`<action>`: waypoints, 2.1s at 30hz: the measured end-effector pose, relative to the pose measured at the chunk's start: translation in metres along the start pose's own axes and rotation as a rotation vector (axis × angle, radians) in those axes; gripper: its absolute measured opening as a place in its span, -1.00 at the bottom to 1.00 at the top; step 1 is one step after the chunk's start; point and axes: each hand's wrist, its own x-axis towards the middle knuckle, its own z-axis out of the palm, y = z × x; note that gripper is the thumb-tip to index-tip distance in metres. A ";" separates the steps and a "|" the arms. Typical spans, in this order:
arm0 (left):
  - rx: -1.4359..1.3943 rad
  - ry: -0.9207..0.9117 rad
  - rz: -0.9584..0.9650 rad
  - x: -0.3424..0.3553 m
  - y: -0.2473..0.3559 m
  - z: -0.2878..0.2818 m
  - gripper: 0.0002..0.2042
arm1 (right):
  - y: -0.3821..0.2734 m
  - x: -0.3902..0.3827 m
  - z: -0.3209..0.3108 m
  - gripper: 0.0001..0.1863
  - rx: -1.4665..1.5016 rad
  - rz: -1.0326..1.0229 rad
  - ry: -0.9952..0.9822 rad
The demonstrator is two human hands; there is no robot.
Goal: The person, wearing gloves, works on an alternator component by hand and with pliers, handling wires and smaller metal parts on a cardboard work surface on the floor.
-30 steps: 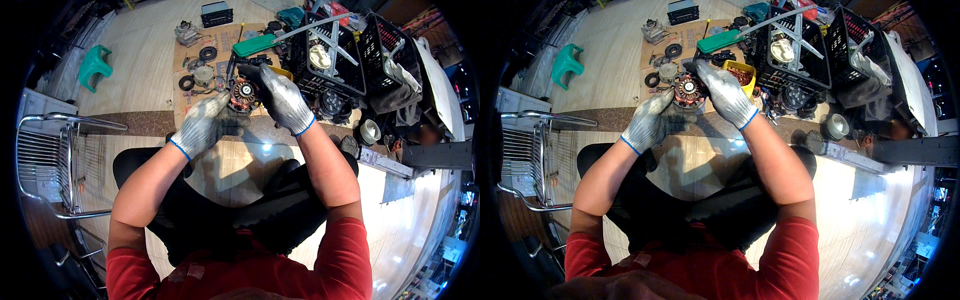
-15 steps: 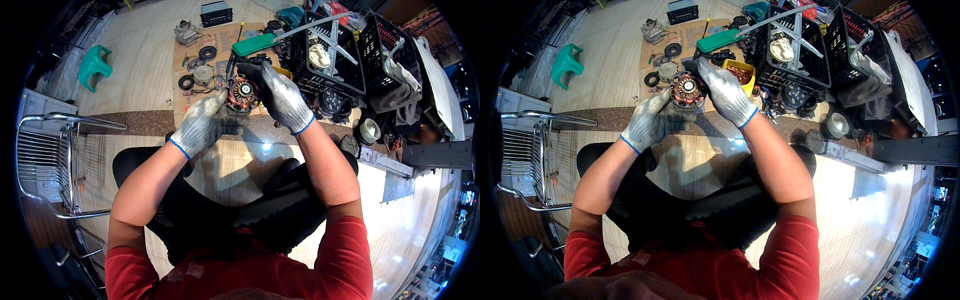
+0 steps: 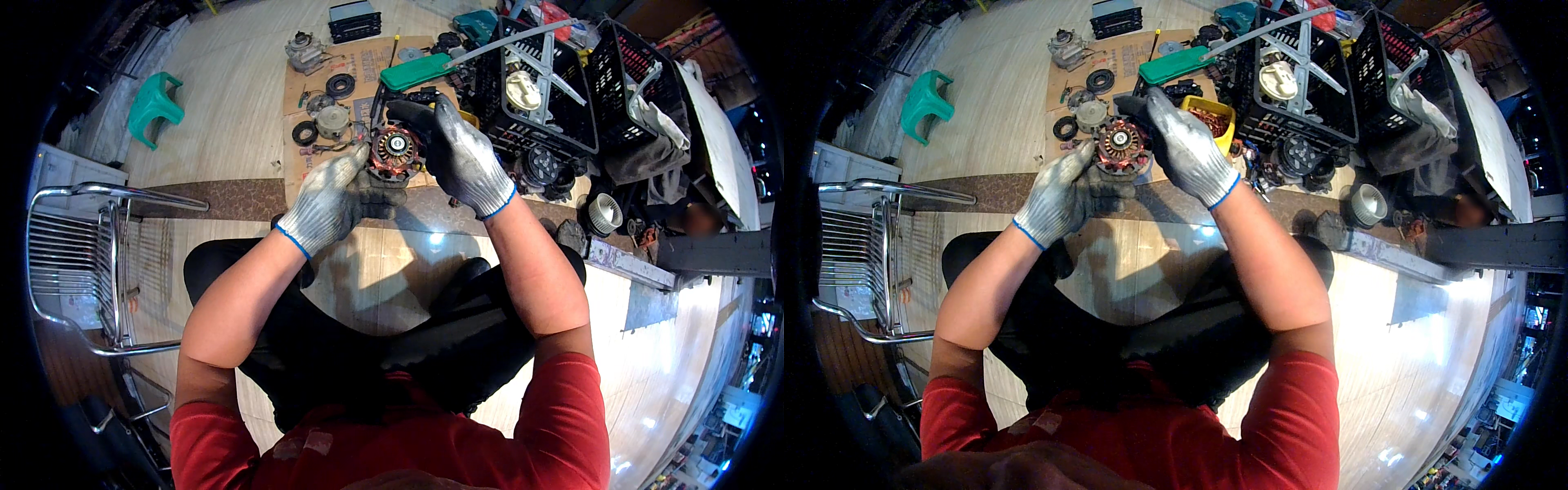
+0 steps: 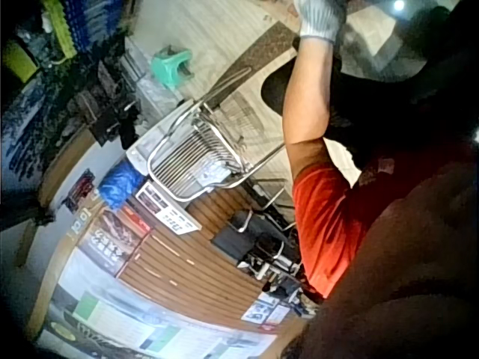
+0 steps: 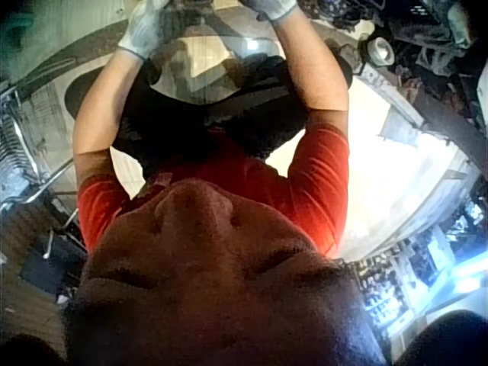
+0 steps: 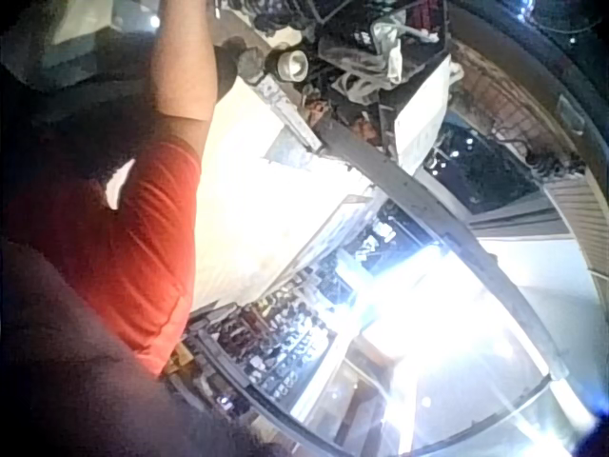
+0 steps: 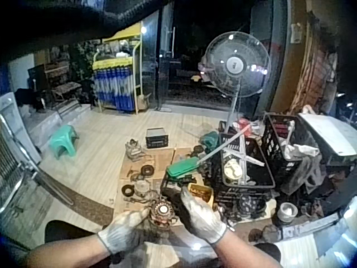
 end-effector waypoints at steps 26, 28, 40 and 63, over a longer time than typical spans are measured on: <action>-0.014 -0.009 -0.003 0.002 -0.002 -0.003 -0.48 | 0.008 -0.005 0.010 -0.38 0.003 0.052 -0.016; -0.020 -0.020 -0.002 0.004 -0.004 -0.006 -0.49 | 0.007 -0.005 0.010 -0.38 0.018 0.052 -0.017; -0.022 -0.043 -0.007 0.003 -0.004 -0.006 -0.42 | 0.008 -0.004 0.011 -0.42 0.156 0.106 -0.027; -0.073 0.029 0.021 0.002 -0.005 -0.003 -0.48 | -0.021 0.005 0.012 -0.30 1.450 0.582 0.082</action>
